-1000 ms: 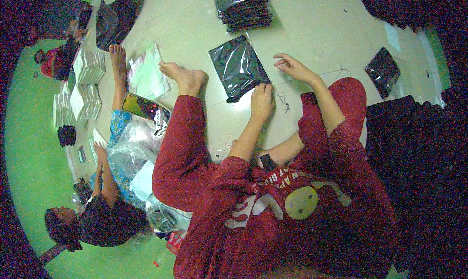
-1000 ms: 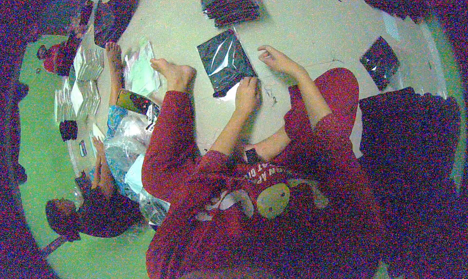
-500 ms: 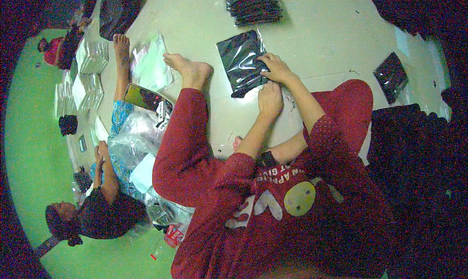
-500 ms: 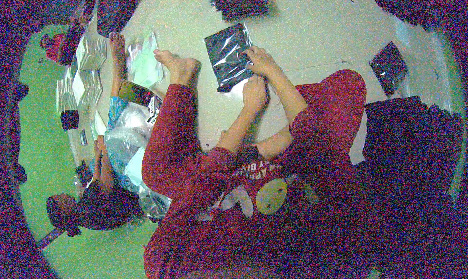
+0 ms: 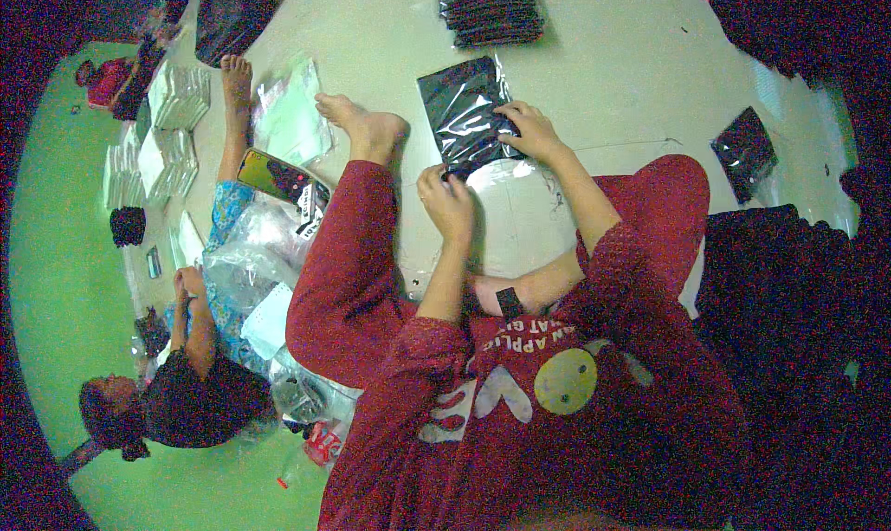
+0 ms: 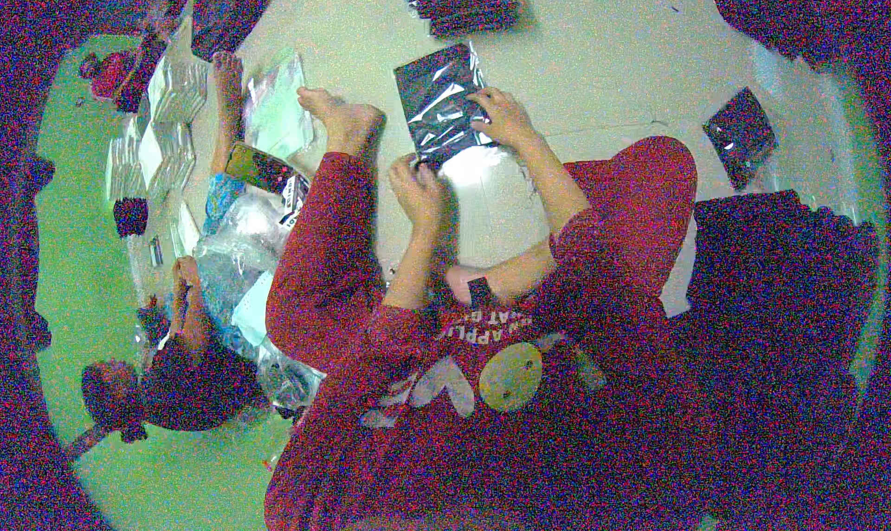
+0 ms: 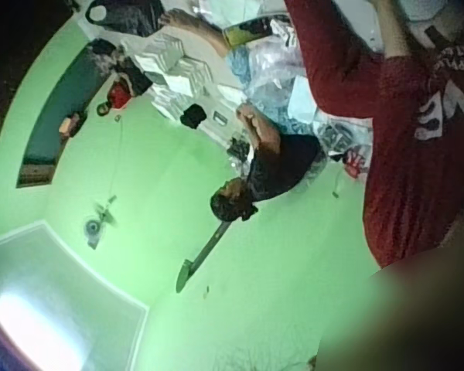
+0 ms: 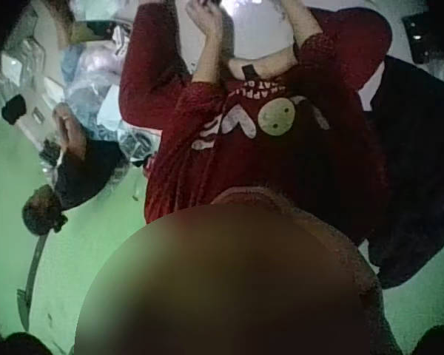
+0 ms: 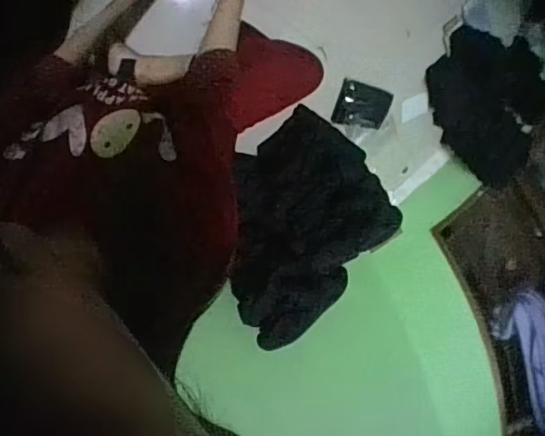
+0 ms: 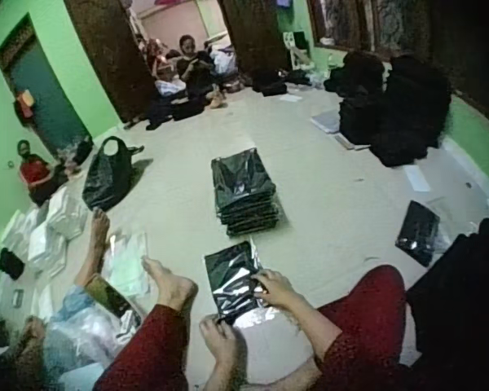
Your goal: The person sits on the floor and repeatedly folds dark garments, places them into clear plastic bags, and seals the bags. They then attach small white labels to the sealed packages and stack them on the floor.
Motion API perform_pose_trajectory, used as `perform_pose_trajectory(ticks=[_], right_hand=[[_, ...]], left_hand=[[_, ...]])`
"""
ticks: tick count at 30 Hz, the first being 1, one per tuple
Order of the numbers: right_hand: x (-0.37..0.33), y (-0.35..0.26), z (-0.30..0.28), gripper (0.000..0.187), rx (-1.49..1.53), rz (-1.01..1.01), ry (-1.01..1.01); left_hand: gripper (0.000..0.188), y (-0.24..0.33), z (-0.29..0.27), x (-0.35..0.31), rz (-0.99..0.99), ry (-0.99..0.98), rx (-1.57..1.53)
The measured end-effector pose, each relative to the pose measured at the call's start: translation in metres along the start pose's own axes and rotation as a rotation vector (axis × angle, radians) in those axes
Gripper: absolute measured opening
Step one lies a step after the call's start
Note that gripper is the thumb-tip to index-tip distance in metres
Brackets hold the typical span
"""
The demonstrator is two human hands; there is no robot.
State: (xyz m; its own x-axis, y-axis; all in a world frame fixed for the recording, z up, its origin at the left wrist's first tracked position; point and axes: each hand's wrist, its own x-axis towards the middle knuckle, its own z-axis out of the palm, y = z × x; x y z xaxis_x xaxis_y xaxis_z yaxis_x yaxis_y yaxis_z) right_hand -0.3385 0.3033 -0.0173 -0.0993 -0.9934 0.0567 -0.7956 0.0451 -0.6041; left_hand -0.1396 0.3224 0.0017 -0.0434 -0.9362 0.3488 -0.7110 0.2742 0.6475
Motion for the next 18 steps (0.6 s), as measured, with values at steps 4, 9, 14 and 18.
perform_pose_trajectory(ticks=[4,9,14,18], right_hand=[[-0.002,0.002,0.000,0.054,-0.004,-0.014,-0.013],[-0.009,0.009,-0.001,0.056,0.010,-0.068,-0.040],[-0.008,0.012,-0.007,0.057,0.210,-0.049,-0.150],[-0.015,0.020,-0.012,0.055,0.314,-0.004,-0.184]], left_hand=[[0.025,-0.025,-0.002,0.008,-0.147,-0.242,-0.080],[0.022,-0.028,0.001,0.020,-0.032,-0.374,0.097],[0.025,-0.018,-0.004,0.023,-0.193,-0.301,0.094],[0.026,-0.021,-0.009,0.014,-0.084,-0.191,0.124]])
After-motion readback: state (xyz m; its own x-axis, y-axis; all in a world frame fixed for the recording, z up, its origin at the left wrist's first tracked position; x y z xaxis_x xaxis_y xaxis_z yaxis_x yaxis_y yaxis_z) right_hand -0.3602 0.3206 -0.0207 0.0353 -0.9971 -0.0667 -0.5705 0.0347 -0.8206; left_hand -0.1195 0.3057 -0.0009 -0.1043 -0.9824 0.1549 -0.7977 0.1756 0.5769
